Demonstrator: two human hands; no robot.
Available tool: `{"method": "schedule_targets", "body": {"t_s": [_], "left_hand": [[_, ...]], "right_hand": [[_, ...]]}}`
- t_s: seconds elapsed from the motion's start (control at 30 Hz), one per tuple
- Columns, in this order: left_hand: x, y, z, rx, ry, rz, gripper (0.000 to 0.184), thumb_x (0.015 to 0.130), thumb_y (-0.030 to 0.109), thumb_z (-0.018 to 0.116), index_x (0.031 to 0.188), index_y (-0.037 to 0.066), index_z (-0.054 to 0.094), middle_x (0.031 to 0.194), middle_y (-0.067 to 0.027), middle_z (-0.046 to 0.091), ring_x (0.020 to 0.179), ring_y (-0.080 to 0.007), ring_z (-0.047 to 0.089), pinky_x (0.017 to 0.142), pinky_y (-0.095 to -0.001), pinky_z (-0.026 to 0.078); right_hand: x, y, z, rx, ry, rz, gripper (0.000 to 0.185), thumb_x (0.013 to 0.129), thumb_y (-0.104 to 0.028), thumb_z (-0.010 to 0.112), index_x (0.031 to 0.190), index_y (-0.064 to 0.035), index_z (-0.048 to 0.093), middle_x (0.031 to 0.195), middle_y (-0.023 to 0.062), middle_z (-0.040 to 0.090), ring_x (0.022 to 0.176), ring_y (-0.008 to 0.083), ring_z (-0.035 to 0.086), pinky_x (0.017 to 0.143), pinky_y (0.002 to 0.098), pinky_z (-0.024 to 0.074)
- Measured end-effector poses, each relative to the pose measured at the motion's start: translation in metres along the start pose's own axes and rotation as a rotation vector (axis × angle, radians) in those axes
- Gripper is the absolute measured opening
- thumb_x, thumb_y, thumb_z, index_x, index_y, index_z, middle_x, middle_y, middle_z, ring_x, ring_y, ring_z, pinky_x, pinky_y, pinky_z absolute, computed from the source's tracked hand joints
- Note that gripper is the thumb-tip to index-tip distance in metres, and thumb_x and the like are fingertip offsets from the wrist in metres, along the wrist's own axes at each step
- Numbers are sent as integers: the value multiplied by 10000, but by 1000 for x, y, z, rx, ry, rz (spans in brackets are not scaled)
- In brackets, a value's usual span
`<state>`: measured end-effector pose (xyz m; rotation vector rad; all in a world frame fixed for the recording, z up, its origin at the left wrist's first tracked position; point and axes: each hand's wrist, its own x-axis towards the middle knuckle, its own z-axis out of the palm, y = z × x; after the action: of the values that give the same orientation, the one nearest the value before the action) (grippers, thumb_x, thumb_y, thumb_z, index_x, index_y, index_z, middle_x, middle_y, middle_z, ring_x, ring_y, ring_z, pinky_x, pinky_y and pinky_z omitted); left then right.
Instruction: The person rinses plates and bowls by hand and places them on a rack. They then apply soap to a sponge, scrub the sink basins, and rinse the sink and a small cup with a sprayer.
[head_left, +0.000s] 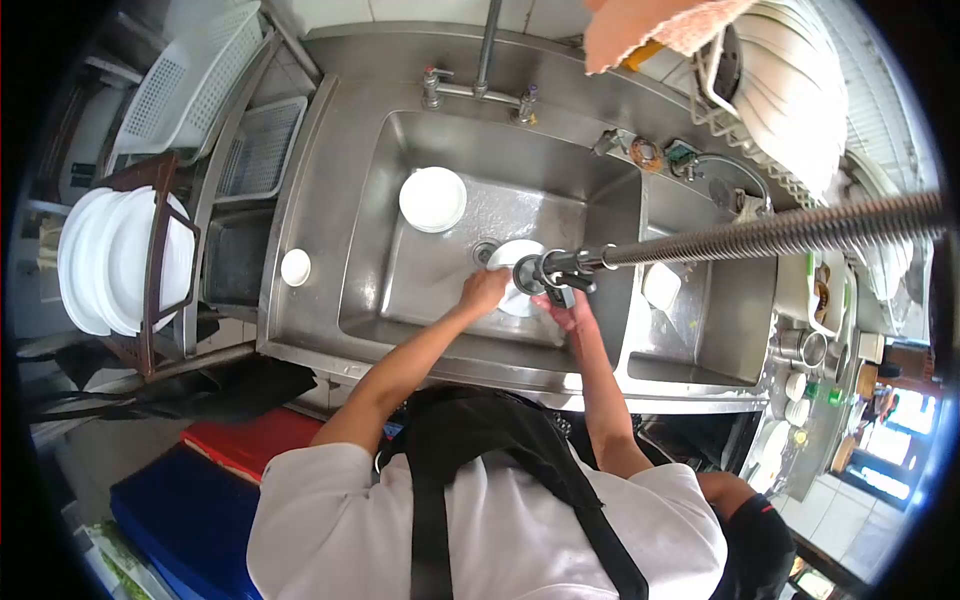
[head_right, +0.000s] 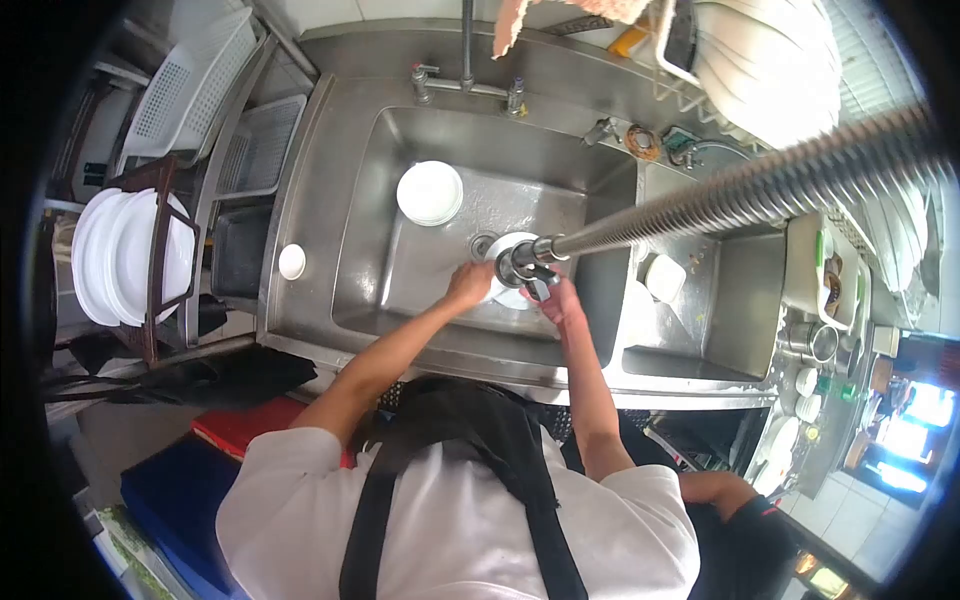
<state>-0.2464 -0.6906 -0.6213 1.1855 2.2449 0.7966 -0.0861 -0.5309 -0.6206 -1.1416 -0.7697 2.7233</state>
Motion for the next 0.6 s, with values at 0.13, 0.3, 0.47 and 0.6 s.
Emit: {"method": "schedule_targets", "body": {"t_s": [0.13, 0.3, 0.47, 0.6], "left_hand": [[26, -50, 53, -350, 183, -289, 439, 974, 405, 440, 923, 9, 624, 882, -211, 659, 845, -384, 621, 730, -479, 461], [-34, -17, 25, -1183, 226, -927, 385, 959, 356, 535, 1057, -4, 629, 839, -51, 641, 750, -167, 604, 624, -343, 487], [-99, -40, -24, -1403, 493, -756, 345, 969, 324, 534, 1130, 26, 598, 994, -38, 650, 831, -125, 607, 662, -283, 496], [-134, -31, -118, -1264, 502, -839, 348, 974, 260, 533, 1178, -20, 571, 1030, -75, 660, 926, -161, 642, 804, -333, 552]], "right_hand": [[43, 5, -76, -60, 106, -56, 472, 881, -476, 578, 1133, -77, 565, 1080, 107, 610, 943, 267, 617, 829, 401, 530], [67, -14, -117, -120, 57, -26, 499, 843, -458, 639, 1176, -102, 533, 1104, 105, 593, 996, 255, 591, 861, 390, 502], [150, -37, -109, -622, 131, 24, 585, 823, -441, 669, 1265, -112, 473, 1168, 123, 567, 1068, 266, 560, 904, 390, 476], [229, -6, -135, -1236, 213, -40, 669, 806, -428, 694, 1336, -120, 425, 1218, 138, 547, 1126, 274, 536, 939, 389, 455]]}}
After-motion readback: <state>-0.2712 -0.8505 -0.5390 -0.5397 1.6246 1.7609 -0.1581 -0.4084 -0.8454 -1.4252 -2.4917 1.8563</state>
